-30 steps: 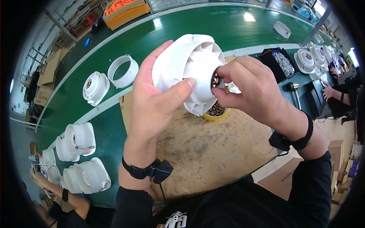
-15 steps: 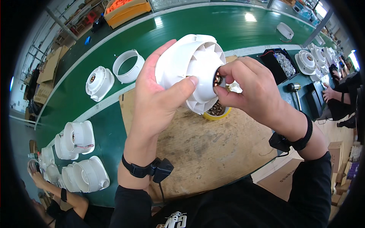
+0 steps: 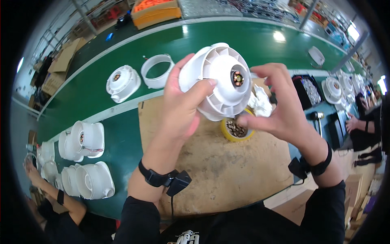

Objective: The person assembles white plastic electrical housings by inserting small metallic components into the central cavity. They use a small metal rod and a hammer to tap the components into place, then inspect the fit by hand. The person handles multiple housings sequentially, placing finished units on the green conveyor belt.

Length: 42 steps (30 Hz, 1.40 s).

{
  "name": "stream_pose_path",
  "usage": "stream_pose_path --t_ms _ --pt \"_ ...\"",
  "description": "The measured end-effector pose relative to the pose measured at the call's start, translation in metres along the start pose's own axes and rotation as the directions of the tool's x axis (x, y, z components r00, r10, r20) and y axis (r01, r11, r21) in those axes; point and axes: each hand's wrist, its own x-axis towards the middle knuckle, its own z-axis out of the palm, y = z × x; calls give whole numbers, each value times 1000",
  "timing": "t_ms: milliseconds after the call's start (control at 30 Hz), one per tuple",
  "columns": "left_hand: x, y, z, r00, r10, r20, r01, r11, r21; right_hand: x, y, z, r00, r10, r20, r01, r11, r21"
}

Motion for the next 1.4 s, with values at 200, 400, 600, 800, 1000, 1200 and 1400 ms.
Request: stream_pose_path --t_ms 200,400,600,800,1000,1200,1400 --pt "6 -13 -8 991 -88 -98 64 972 -226 19 19 39 971 214 106 -234 942 239" --pt "20 -14 -28 987 -123 -102 106 982 -158 50 25 52 929 289 230 -345 901 262" --pt "56 3 -110 869 394 -300 -144 780 609 80 122 77 934 354 49 -353 935 -16" --pt "59 21 -204 650 636 -417 454 116 884 83 209 107 858 514 -6 -504 838 -209" --pt "60 21 -206 743 468 -478 501 84 861 65 240 129 886 427 -181 -462 847 -263" --pt "74 16 -206 727 528 -439 461 99 882 58 194 97 935 312 -168 -340 923 -179" --pt "79 15 -215 630 618 -471 162 489 857 43 137 74 962 231 -143 -240 970 -50"
